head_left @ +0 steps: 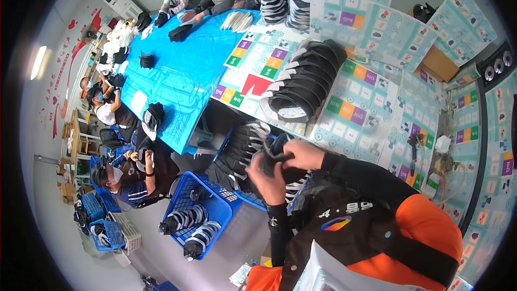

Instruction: The person uses a tool to trim the interior lining of shoe uppers, picking up individual pieces from a stack, cutting the edges, and placing them into a separate pile.

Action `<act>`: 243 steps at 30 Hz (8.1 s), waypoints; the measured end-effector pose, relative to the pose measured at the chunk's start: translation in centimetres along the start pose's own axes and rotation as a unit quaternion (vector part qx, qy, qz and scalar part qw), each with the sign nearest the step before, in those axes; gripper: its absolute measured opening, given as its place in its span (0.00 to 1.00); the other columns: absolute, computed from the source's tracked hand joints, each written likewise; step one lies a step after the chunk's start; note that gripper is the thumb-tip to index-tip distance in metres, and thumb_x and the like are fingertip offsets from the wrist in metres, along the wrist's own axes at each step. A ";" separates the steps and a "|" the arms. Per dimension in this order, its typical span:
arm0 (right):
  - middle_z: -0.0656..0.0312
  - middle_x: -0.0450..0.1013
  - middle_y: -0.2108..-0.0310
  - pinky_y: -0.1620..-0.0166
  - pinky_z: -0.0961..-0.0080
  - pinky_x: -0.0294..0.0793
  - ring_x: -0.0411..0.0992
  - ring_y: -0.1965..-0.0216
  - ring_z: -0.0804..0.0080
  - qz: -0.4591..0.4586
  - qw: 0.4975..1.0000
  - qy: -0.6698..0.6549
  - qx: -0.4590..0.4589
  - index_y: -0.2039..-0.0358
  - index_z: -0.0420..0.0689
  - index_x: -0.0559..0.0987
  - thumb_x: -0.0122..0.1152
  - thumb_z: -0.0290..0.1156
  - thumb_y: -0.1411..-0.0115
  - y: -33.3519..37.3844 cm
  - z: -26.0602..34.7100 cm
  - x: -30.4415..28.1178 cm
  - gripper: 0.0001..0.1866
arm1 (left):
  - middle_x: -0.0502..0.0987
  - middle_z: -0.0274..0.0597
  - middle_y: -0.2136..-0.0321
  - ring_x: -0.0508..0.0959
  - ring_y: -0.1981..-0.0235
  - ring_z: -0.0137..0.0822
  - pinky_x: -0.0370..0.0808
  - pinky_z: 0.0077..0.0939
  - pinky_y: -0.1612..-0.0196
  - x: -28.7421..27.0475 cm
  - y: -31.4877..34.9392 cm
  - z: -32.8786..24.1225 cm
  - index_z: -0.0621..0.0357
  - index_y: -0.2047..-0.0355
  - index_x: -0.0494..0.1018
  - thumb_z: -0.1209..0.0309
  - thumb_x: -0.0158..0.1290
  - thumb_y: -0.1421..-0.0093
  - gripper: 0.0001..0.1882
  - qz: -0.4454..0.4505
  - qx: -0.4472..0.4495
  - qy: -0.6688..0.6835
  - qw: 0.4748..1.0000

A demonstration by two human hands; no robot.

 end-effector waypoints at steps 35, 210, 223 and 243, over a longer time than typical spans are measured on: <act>0.57 0.77 0.66 0.58 0.78 0.71 0.72 0.64 0.74 -0.621 0.742 0.213 0.138 0.53 0.35 0.78 0.59 0.33 0.29 30.8 4.1 -26.9 0.13 | 0.75 0.45 0.42 0.75 0.43 0.42 0.68 0.38 0.39 21.9 -15.5 -4.0 0.60 0.36 0.65 0.54 0.46 0.25 0.27 0.195 -0.133 0.764 0.601; 0.52 0.79 0.50 0.47 0.72 0.74 0.78 0.51 0.63 -0.185 0.982 0.024 0.022 0.44 0.39 0.78 0.56 0.25 0.30 24.4 -13.9 -27.2 0.15 | 0.82 0.43 0.80 0.85 0.69 0.32 0.78 0.25 0.64 -14.0 13.9 -18.9 0.87 0.33 0.36 0.55 0.61 0.36 0.56 -0.103 -0.367 -0.132 0.915; 0.54 0.78 0.49 0.47 0.72 0.75 0.77 0.50 0.68 -0.219 0.975 0.013 0.043 0.43 0.39 0.77 0.55 0.23 0.30 26.3 -12.0 -29.1 0.15 | 0.54 0.52 0.28 0.60 0.30 0.54 0.65 0.56 0.34 1.2 20.0 -17.0 0.45 0.25 0.48 0.46 0.60 0.37 0.48 0.151 -0.273 0.253 0.916; 0.60 0.75 0.57 0.53 0.77 0.75 0.76 0.57 0.73 -0.139 0.985 -0.095 0.023 0.52 0.36 0.75 0.61 0.18 0.35 25.2 -5.5 -25.4 0.11 | 0.78 0.43 0.64 0.79 0.63 0.44 0.75 0.34 0.61 13.1 16.4 -20.6 0.57 0.59 0.83 0.71 0.62 0.37 0.08 0.054 -0.049 0.093 0.993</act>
Point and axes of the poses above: each hand's wrist, its own y-axis away from the middle knuckle, its own x-axis out of the palm, z = x × y, the point moved 6 cm from there along -y, towards the middle knuckle
